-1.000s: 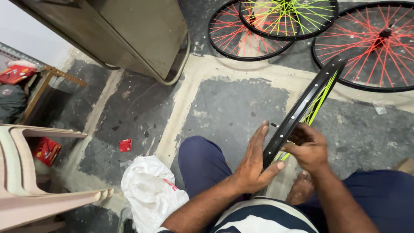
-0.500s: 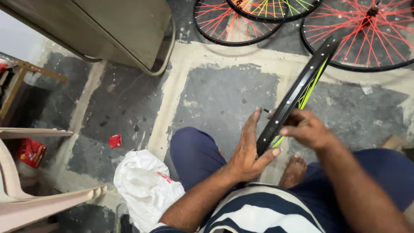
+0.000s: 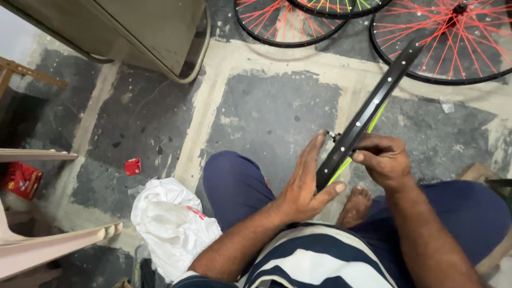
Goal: The person sits on the floor and assembles a bicycle wheel by threading neon green spokes through the rim and tightening them by hand. The person works on a single wheel while other completed wheels with red spokes are visible in the background.
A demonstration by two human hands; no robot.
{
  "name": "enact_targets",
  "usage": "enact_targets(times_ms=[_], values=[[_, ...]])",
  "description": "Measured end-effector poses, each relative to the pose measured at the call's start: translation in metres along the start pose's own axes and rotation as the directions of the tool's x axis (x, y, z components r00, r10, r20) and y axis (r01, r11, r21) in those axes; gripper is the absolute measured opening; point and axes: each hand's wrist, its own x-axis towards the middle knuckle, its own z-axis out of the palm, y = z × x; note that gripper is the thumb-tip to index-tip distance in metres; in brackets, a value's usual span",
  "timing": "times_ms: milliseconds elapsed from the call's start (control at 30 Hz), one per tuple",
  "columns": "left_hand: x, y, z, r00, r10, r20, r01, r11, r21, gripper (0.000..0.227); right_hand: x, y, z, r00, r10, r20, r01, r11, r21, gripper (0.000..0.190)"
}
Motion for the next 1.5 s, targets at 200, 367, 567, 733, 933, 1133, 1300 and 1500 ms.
enact_targets(times_ms=[200,367,567,733,933,1133,1300,1500], values=[[0.003,0.0,0.001,1.0,0.016,0.006,-0.016,1.0,0.012,0.094,0.032,-0.018,-0.009,0.929,0.247,0.276,-0.251,0.968,-0.022,0.047],[0.001,-0.003,-0.002,1.0,-0.018,0.011,0.018,1.0,0.005,0.095,0.0,-0.004,0.052,0.842,-0.535,-0.07,0.235,0.481,-0.845,0.032],[0.003,-0.005,0.002,0.999,0.05,-0.001,-0.049,0.993,0.103,0.095,0.024,-0.026,0.028,0.974,-0.121,0.191,0.207,0.822,-0.531,0.035],[0.0,-0.003,0.004,0.999,0.052,0.004,-0.052,0.995,0.083,0.093,0.022,0.011,0.05,0.722,-0.663,0.196,0.47,0.263,-0.842,0.021],[-0.002,-0.002,0.002,1.0,0.004,0.01,-0.005,0.998,0.067,0.096,0.027,0.025,0.023,0.993,-0.05,0.103,0.074,0.967,-0.243,0.035],[-0.001,-0.001,-0.001,1.0,0.005,0.002,-0.005,0.999,0.038,0.096,0.038,-0.026,0.004,0.905,0.31,0.292,-0.308,0.95,-0.056,0.047],[0.002,0.0,0.0,1.0,-0.021,0.001,0.021,0.999,0.048,0.096,0.009,-0.003,0.051,0.86,-0.497,-0.119,0.144,0.458,-0.877,0.028],[0.003,0.002,0.0,1.0,-0.011,0.006,0.011,0.999,0.044,0.097,0.0,0.011,0.036,0.908,-0.358,-0.219,0.106,0.7,-0.706,0.022]])
